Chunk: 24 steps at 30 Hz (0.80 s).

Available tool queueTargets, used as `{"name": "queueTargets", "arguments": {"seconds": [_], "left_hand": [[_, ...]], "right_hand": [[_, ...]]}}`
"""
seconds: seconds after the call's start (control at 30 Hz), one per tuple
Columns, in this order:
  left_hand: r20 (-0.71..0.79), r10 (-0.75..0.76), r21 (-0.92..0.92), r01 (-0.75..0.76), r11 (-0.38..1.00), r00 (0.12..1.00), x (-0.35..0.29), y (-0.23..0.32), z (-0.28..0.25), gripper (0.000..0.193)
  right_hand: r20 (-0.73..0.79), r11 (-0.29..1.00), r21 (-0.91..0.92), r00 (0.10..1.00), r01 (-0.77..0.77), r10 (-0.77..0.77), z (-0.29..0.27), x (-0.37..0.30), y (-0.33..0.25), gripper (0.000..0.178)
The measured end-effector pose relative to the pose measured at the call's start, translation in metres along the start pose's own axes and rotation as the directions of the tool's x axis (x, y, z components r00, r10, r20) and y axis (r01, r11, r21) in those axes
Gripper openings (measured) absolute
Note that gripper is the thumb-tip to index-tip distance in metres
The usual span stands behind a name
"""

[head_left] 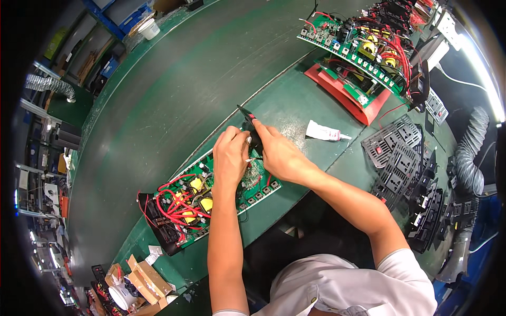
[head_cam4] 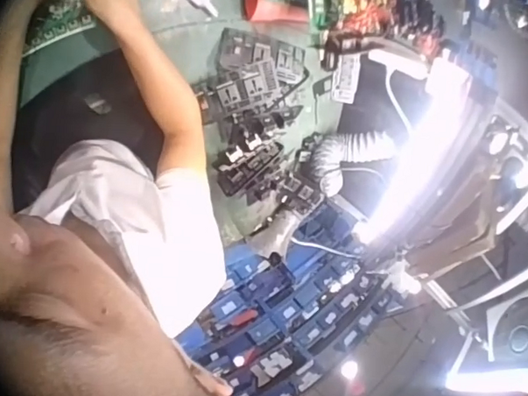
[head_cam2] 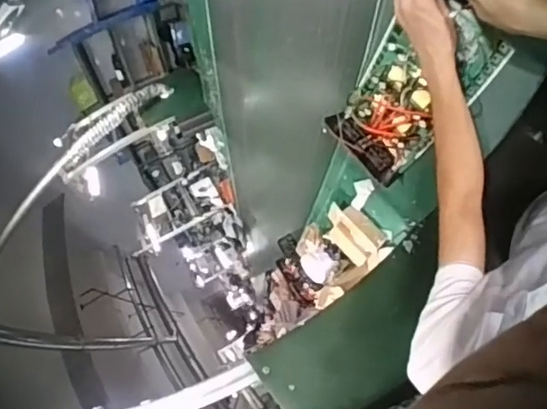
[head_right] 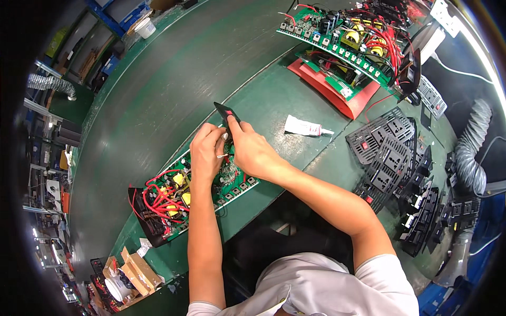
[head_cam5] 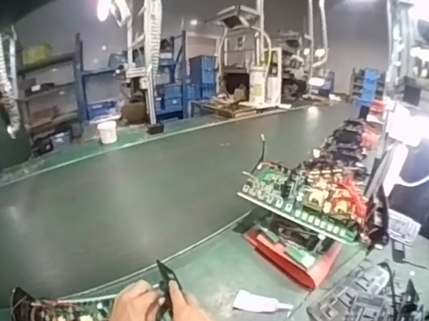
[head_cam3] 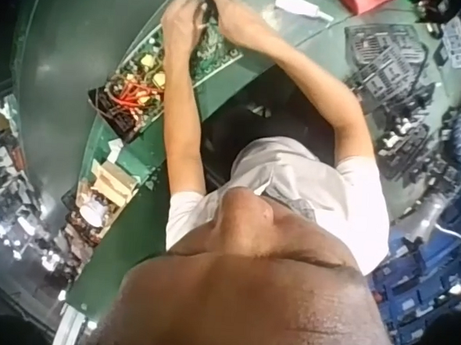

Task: Applying sealant and assembling electronic components onto circuit boards at a factory workstation.

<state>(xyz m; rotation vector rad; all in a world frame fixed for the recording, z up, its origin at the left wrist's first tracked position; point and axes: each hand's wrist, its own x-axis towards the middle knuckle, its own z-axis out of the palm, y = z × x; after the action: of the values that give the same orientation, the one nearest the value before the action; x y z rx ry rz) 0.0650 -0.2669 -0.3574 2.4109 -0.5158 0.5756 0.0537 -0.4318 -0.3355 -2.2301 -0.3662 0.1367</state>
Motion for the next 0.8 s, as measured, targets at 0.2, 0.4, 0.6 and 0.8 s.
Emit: {"name": "queueTargets", "arguments": {"seconds": [0.2, 0.4, 0.6, 0.8], "left_hand": [[0.102, -0.268, -0.180, 0.283, 0.942, 0.958, 0.000, 0.005, -0.009, 0.021], [0.303, -0.226, 0.001, 0.237, 0.972, 0.926, -0.028, 0.022, -0.060, 0.035], [0.389, -0.093, -0.053, 0.123, 0.991, 0.916, -0.038, 0.026, -0.059, 0.033], [0.386, -0.039, -0.019, 0.050, 0.999, 0.922, -0.034, 0.027, -0.049, 0.028]], "right_hand": [[0.057, 0.993, 0.115, 0.998, -0.015, 0.009, -0.001, 0.010, 0.012, 0.060], [0.057, 0.972, 0.236, 0.998, 0.006, -0.020, -0.010, 0.018, 0.022, 0.060], [0.201, 0.949, 0.315, 0.975, 0.025, -0.092, -0.025, 0.020, 0.031, 0.072], [0.237, 0.960, 0.275, 0.971, -0.045, -0.022, -0.028, 0.017, 0.025, 0.070]]}}
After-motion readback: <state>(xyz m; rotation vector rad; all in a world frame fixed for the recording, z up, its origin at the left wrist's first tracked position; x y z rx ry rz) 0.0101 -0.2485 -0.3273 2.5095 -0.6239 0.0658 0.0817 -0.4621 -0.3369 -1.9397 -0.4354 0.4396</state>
